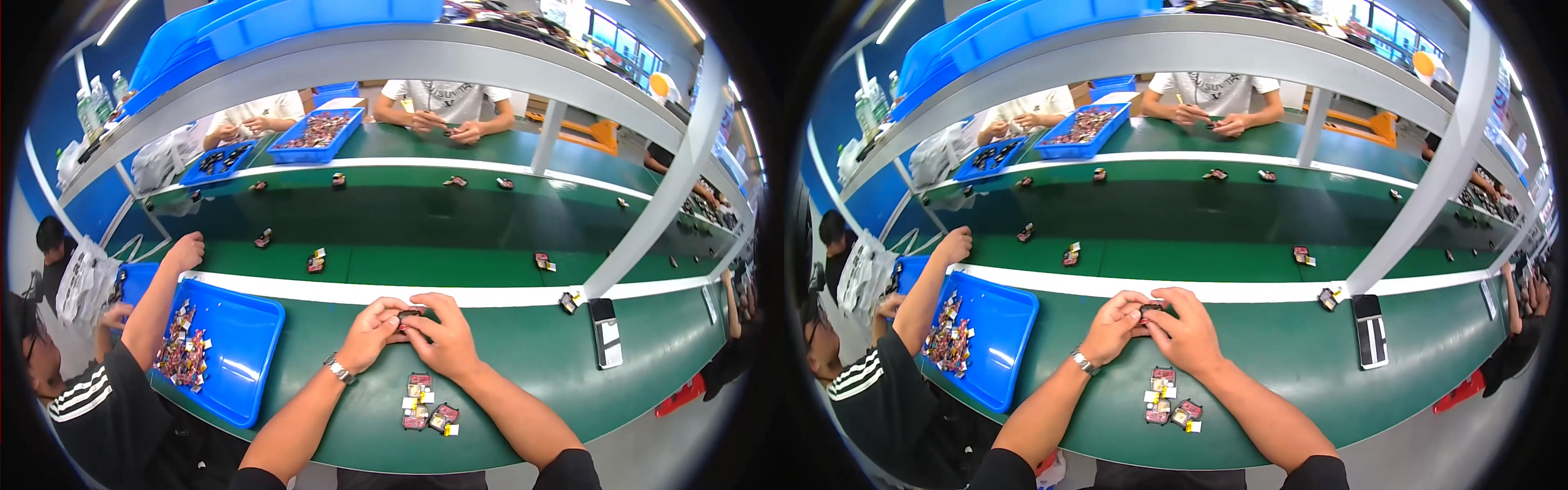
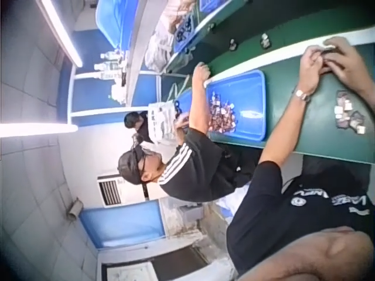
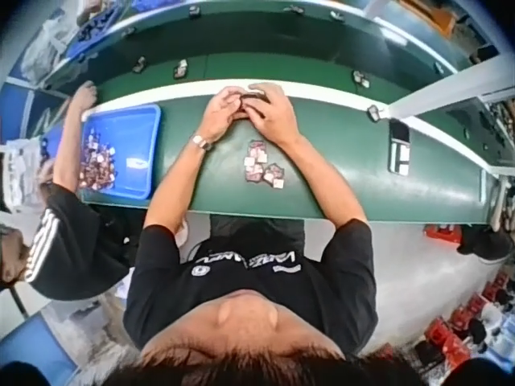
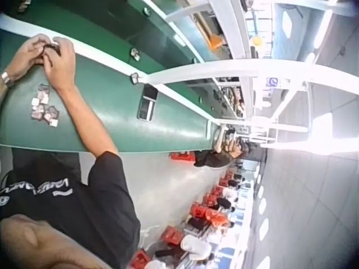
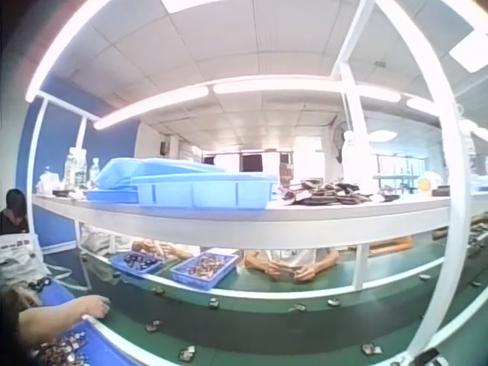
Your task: Assembling small plastic toy or electronic components on a factory assembly line.
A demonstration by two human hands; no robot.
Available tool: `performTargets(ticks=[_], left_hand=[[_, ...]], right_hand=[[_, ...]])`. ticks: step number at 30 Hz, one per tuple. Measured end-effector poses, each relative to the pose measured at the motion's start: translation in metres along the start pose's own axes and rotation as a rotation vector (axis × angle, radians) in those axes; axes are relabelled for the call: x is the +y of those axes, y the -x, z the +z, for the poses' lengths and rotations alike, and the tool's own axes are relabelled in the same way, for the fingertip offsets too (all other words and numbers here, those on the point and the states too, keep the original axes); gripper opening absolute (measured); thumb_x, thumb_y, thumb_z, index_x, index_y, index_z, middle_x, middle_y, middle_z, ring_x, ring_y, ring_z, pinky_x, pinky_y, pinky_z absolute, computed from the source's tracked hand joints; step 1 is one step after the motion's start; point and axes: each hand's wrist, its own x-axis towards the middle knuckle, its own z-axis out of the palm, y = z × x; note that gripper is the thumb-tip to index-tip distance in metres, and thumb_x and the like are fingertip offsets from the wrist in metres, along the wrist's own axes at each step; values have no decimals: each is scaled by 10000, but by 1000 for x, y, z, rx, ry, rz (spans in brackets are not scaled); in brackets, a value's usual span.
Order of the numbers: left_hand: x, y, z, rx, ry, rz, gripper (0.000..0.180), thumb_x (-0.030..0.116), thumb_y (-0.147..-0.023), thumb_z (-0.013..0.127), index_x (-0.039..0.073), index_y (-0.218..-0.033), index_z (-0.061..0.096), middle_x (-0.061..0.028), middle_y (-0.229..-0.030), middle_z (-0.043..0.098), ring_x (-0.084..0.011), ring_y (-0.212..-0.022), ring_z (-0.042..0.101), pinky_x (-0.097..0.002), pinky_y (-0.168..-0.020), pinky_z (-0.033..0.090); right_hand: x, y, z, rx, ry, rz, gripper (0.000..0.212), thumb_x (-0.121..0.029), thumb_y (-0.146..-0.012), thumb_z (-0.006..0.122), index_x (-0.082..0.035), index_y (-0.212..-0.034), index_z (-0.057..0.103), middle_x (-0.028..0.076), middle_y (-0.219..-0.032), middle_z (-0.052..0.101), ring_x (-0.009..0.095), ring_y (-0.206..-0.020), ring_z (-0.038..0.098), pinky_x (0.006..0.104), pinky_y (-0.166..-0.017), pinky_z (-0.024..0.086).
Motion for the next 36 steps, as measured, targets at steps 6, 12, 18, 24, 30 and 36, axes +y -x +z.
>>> performTargets(ticks=[6,12,18,24,30,36], left_hand=[[4,7,0,4,36,24,231,75,-995,475,37,-1223,478,-145,-1241,594,-201,-1099,610,-388,-926,527],[5,7,-3,34,-5,13,237,50,-994,449,30,-1229,473,-115,-1221,593,-179,-1079,607,-357,-924,525],[9,7,-1,32,-15,20,235,47,-994,450,22,-1227,467,-120,-1157,614,-183,-1063,616,-362,-917,534],[5,7,-8,1,11,25,230,83,-993,498,35,-1216,467,-163,-1239,597,-219,-1096,615,-396,-925,535],[6,5,-7,-9,34,22,221,69,-991,496,36,-1208,467,-195,-1287,571,-246,-1141,602,-415,-946,534],[8,5,-6,-2,10,16,213,75,-990,504,40,-1197,470,-190,-1300,564,-250,-1152,598,-421,-949,530]], right_hand=[[-10,3,5,42,44,16,216,-25,-678,730,-35,-889,685,103,-1101,608,266,-995,594,385,-841,495],[-12,1,7,-23,117,-51,232,-5,-658,740,-22,-882,684,109,-1098,616,295,-1069,583,395,-870,506],[-11,5,14,30,-51,72,228,0,-690,726,-38,-913,699,111,-1110,619,296,-1066,574,389,-890,498],[-8,9,16,21,-136,168,170,-17,-783,698,-47,-949,712,84,-1128,616,274,-1068,556,369,-879,500],[-1,12,18,-22,-304,298,187,-40,-799,691,-92,-973,737,73,-1176,606,262,-1119,523,364,-911,486],[-4,12,20,-28,-221,277,191,-25,-786,686,-79,-962,735,76,-1218,601,283,-1153,518,380,-949,471]])
